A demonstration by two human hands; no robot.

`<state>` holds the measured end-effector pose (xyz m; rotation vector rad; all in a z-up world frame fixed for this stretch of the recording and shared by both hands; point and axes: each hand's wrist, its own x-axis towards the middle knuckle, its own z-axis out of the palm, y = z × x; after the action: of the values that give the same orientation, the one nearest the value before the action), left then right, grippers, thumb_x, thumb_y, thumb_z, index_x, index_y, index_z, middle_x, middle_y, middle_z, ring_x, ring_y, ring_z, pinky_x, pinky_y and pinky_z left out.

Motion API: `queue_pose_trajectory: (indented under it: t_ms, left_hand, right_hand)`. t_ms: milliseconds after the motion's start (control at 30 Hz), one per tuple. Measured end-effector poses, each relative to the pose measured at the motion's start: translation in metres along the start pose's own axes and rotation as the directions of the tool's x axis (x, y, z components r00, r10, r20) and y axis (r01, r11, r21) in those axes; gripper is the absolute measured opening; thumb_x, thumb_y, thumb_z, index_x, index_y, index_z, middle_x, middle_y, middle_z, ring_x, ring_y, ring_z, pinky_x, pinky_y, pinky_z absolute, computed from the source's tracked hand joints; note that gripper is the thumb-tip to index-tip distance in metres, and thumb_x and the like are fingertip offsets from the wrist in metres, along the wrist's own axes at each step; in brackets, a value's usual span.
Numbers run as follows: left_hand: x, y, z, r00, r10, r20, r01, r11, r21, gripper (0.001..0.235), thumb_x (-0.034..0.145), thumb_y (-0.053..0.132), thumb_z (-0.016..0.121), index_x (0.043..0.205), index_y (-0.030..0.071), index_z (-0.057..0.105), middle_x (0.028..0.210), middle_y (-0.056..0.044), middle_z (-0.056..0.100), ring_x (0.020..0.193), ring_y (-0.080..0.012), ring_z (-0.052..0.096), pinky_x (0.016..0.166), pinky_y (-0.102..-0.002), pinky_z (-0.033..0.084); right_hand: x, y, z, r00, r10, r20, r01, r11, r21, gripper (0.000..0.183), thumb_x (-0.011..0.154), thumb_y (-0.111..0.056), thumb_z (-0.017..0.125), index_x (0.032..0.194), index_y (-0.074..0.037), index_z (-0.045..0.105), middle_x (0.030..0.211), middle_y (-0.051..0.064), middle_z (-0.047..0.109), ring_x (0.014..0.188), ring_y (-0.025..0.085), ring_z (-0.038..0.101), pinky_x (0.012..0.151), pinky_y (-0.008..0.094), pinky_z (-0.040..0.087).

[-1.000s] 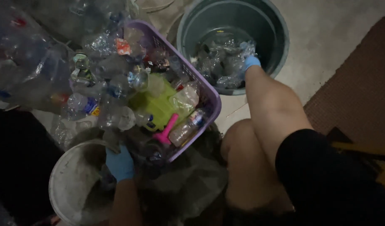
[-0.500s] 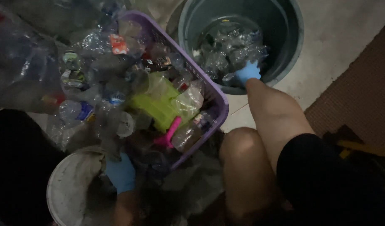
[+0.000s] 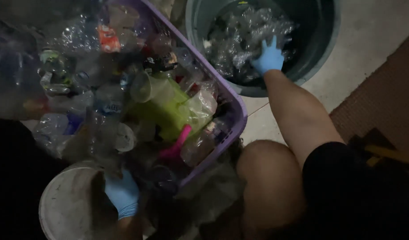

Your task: The person cuts plastic bottles with scissors, removes the labels by hand, and places the cut pieces into a bucket. They handle multiple bottles, including a dark-colored bottle, and repeat the cutting and label removal process.

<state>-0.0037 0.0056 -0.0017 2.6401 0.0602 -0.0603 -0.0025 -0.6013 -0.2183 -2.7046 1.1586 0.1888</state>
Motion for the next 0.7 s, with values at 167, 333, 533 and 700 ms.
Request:
queue_pose_trajectory:
  t_ms: [167, 333, 533, 700]
  left_hand:
    - [-0.003, -0.031, 0.011, 0.997, -0.062, 0.037, 0.063, 0.997, -0.038, 0.028, 0.099, 0.005, 0.061, 0.122, -0.010, 0.063, 0.101, -0.025, 0.071, 0.083, -0.0390, 0.066, 0.075, -0.044, 0.053]
    - [-0.004, -0.034, 0.012, 0.999, -0.051, 0.020, 0.052, 0.995, -0.086, 0.032, 0.098, 0.004, 0.064, 0.125, -0.012, 0.063, 0.111, -0.026, 0.072, 0.092, -0.0366, 0.068, 0.082, -0.041, 0.055]
    - [-0.002, -0.043, 0.016, 0.993, -0.101, 0.060, 0.106, 0.990, -0.096, 0.025, 0.102, 0.009, 0.062, 0.122, -0.007, 0.063, 0.105, -0.020, 0.072, 0.090, -0.0318, 0.068, 0.079, -0.038, 0.054]
    - [-0.005, -0.042, 0.014, 1.000, -0.006, 0.025, 0.008, 0.994, -0.106, 0.026, 0.096, 0.003, 0.064, 0.117, -0.012, 0.064, 0.103, -0.025, 0.072, 0.085, -0.0353, 0.068, 0.077, -0.040, 0.055]
  right_hand:
    - [0.037, -0.020, 0.003, 0.994, 0.108, -0.016, -0.107, 0.994, 0.036, 0.081, 0.097, -0.036, 0.073, 0.164, -0.017, 0.032, 0.165, 0.021, 0.008, 0.129, 0.050, 0.048, 0.099, 0.059, 0.049]
    - [0.048, -0.017, 0.014, 0.996, -0.019, 0.091, 0.017, 1.000, 0.018, 0.087, 0.091, -0.006, 0.066, 0.168, -0.022, 0.030, 0.167, 0.014, -0.003, 0.149, 0.055, 0.016, 0.112, 0.075, 0.031]
    - [0.054, 0.056, 0.057, 0.990, 0.028, 0.138, 0.001, 0.977, -0.211, 0.044, 0.085, -0.020, 0.066, 0.128, -0.019, 0.074, 0.168, 0.007, 0.026, 0.138, 0.050, 0.038, 0.096, 0.081, 0.034]
    - [0.032, 0.046, 0.027, 0.940, -0.278, 0.197, 0.299, 0.950, -0.087, 0.065, 0.073, -0.009, 0.068, 0.138, -0.015, 0.067, 0.148, 0.015, 0.053, 0.129, 0.047, 0.046, 0.104, 0.067, 0.036]
